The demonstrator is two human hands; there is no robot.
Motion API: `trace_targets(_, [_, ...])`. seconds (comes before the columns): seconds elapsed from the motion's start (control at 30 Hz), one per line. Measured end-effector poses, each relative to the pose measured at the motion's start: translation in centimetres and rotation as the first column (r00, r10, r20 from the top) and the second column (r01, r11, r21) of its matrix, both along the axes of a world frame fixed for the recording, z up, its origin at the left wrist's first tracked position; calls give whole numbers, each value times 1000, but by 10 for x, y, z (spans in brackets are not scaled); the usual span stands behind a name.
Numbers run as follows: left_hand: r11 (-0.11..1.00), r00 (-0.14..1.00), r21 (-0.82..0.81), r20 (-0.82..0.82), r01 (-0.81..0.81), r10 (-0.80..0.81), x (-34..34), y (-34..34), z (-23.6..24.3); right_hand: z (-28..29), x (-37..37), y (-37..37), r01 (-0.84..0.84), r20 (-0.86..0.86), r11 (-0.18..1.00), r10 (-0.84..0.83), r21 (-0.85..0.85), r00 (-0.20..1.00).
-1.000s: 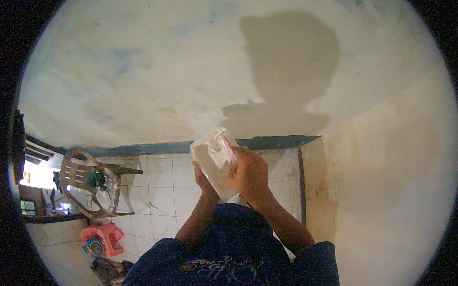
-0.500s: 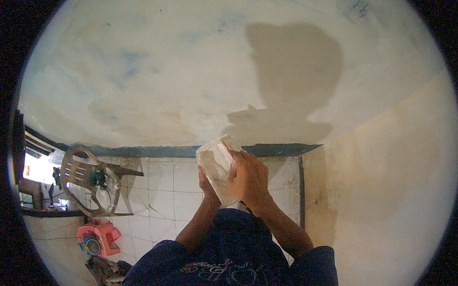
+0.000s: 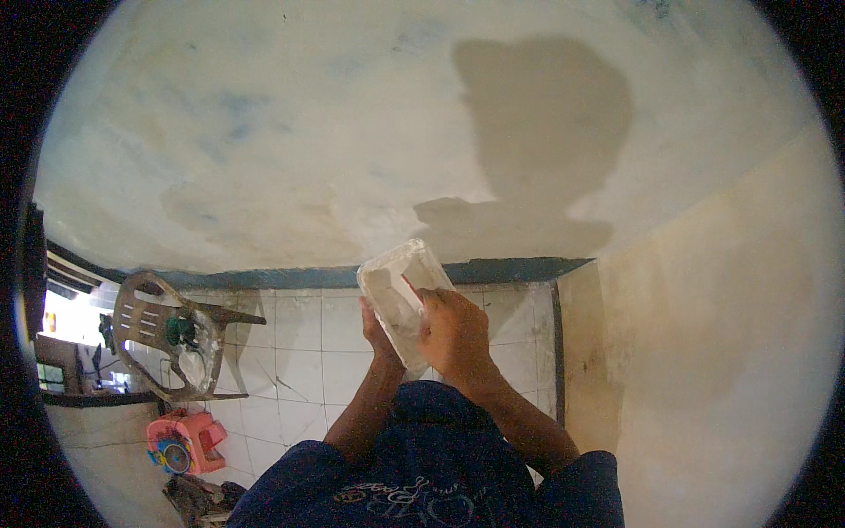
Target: The person applies white putty to a wall using a pink scraper, dipping the tool into a small white container to gather more material as needed.
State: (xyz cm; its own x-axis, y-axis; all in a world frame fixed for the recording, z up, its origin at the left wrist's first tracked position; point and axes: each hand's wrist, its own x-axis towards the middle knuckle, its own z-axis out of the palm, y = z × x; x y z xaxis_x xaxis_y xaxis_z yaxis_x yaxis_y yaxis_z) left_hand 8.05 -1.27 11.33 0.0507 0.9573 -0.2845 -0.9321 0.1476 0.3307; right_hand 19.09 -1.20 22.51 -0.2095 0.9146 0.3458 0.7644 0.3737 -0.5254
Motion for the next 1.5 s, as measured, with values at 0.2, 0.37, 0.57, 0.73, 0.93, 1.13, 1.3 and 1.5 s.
trace_targets(0.2, [991,1000,-130,11,23,-22,2,-3,5,-6,2,-3,0,-118,996,-10,-86,993])
trace_targets(0.37, [982,997,-171,-18,77,-81,6,-6,7,-4,3,-6,-51,-174,992,30,-118,984])
trace_targets(0.57, [990,994,-112,-52,89,-95,3,-6,5,-18,7,2,-70,-272,987,27,-147,962])
trace_targets(0.73, [993,987,-95,-141,67,-80,-1,-1,6,-22,11,12,-146,-426,947,10,-287,905])
trace_targets(0.93, [994,992,-50,-80,96,-100,-2,-12,-30,-45,25,7,-255,-590,873,-46,-416,806])
trace_targets(1.13, [981,981,43,38,187,-188,-14,-10,-52,-44,30,4,-249,-594,672,-348,-698,725])
trace_targets(1.3, [979,974,11,-111,201,-199,-23,-2,-33,-61,50,-3,-380,-661,543,-568,-749,490])
trace_targets(1.5, [970,978,132,21,203,-207,-30,-2,-42,-10,98,64,-518,-963,844,-238,-141,-126])
